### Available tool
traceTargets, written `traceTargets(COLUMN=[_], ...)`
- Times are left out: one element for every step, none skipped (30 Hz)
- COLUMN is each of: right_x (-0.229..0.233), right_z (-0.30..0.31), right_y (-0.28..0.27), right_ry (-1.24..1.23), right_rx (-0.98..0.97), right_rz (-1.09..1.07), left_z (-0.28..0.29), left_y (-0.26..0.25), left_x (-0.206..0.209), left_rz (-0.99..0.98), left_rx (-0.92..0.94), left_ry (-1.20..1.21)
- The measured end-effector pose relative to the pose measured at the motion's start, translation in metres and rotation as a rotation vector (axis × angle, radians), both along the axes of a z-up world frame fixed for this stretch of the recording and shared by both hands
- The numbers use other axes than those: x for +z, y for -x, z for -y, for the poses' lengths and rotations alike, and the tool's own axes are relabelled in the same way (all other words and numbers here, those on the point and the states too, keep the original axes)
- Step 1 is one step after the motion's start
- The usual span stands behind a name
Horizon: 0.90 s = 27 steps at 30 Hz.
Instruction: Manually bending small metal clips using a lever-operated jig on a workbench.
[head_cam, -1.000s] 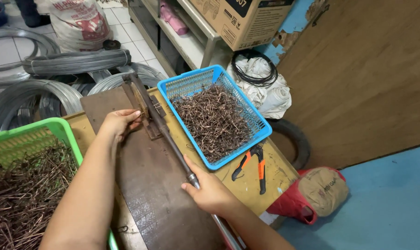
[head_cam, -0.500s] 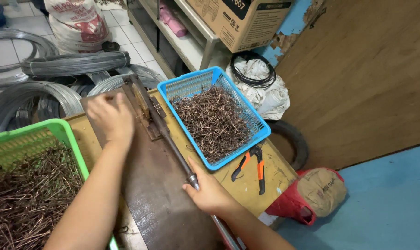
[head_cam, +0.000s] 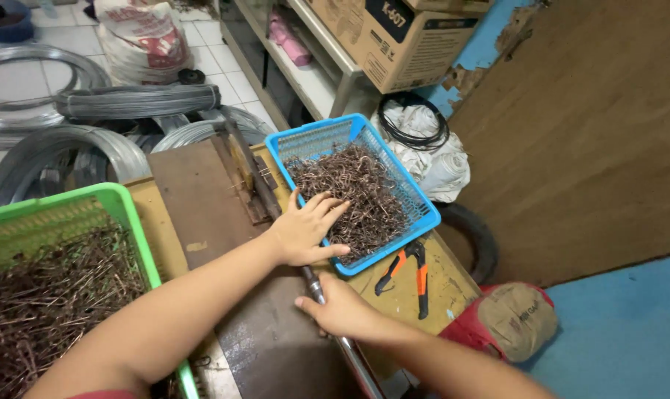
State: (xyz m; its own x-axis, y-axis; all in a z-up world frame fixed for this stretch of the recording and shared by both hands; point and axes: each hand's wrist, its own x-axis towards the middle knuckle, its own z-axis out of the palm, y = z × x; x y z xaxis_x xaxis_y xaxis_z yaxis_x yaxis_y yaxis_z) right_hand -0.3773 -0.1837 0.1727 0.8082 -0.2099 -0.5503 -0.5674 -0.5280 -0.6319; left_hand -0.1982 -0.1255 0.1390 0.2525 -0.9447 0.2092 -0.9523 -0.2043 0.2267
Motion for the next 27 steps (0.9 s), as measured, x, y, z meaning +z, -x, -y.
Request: traceTargets(right_x=[0.0,0.0,0.001,-0.002,-0.005,-0.007,-0.006,-0.006,-0.005,-0.013,-0.022,-0.031,-0.036,-0.041,-0.046,-0.044,-0.041,-0.039,-0.04,-0.04,-0.04,-0.042,-0.045,-0.048,-0.048,-0.047,-0.047], right_z=[-0.001,-0.003,-0.004,-0.004,-0.004,-0.004,-0.005,-0.007,-0.008,-0.005,-0.003,0.0,0.0,0.001,0.001,-0.001,-0.002,-0.003,-0.003,-0.003,-0.003,-0.002,-0.002,-0.001,-0.001,-0.001,-0.001], right_y=[-0.002,-0.004,-0.007,-0.006,-0.006,-0.007,-0.006,-0.006,-0.008,-0.009,-0.01,-0.011,-0.011,-0.011,-0.013,-0.014,-0.013,-0.012,-0.012,-0.012,-0.013,-0.015,-0.014,-0.013,-0.012,-0.011,-0.011], right_ry=[-0.001,-0.139,-0.275,-0.274,-0.222,-0.171,-0.172,-0.113,-0.055,-0.057,0.049,0.155,0.153,0.139,0.127,0.127,0.123,0.119,0.119,0.121,0.123,0.123,0.115,0.108,0.109,0.133,0.155], right_rx=[0.008,-0.118,-0.243,-0.234,-0.195,-0.156,-0.151,-0.147,-0.143,-0.137,-0.09,-0.043,-0.04,-0.047,-0.056,-0.054,-0.065,-0.075,-0.074,-0.073,-0.076,-0.08,-0.077,-0.073,-0.075,-0.079,-0.083], right_rz=[-0.002,-0.062,-0.124,-0.127,-0.054,0.02,0.021,0.02,0.022,0.027,0.071,0.115,0.109,0.149,0.195,0.194,0.191,0.187,0.188,0.192,0.199,0.203,0.225,0.247,0.244,0.215,0.188], left_z=[0.0,0.001,0.001,0.0,0.0,0.0,0.001,0.001,0.002,0.002,0.002,0.003,0.003,0.004,0.005,0.004,0.004,0.005,0.004,0.004,0.004,0.005,0.006,0.006,0.007,0.007,0.006], left_y=[0.001,0.001,0.002,0.003,0.004,0.005,0.006,0.008,0.007,0.008,0.009,0.01,0.01,0.01,0.008,0.007,0.009,0.01,0.011,0.011,0.01,0.008,0.009,0.009,0.011,0.013,0.013], left_x=[0.001,0.001,0.001,0.005,0.009,0.014,0.015,0.016,0.018,0.016,0.013,0.01,0.003,-0.004,-0.009,-0.006,-0.004,-0.002,-0.001,0.0,0.002,0.002,0.001,-0.001,0.0,0.002,0.004], left_rz=[-0.002,-0.009,-0.016,-0.018,-0.047,-0.076,-0.075,-0.096,-0.114,-0.11,-0.107,-0.104,-0.111,-0.079,-0.04,-0.041,-0.049,-0.058,-0.057,-0.074,-0.087,-0.082,-0.076,-0.069,-0.072,-0.08,-0.086], left_rx=[0.008,0.009,0.011,0.021,0.025,0.029,0.035,0.04,0.044,0.05,0.044,0.038,0.04,0.043,0.045,0.046,0.043,0.041,0.042,0.038,0.03,0.027,0.028,0.028,0.026,0.024,0.024], left_ry=[-0.001,0.001,0.004,0.003,-0.053,-0.108,-0.109,-0.126,-0.143,-0.144,-0.16,-0.177,-0.178,-0.159,-0.139,-0.139,-0.165,-0.191,-0.191,-0.201,-0.212,-0.212,-0.213,-0.214,-0.213,-0.233,-0.254])
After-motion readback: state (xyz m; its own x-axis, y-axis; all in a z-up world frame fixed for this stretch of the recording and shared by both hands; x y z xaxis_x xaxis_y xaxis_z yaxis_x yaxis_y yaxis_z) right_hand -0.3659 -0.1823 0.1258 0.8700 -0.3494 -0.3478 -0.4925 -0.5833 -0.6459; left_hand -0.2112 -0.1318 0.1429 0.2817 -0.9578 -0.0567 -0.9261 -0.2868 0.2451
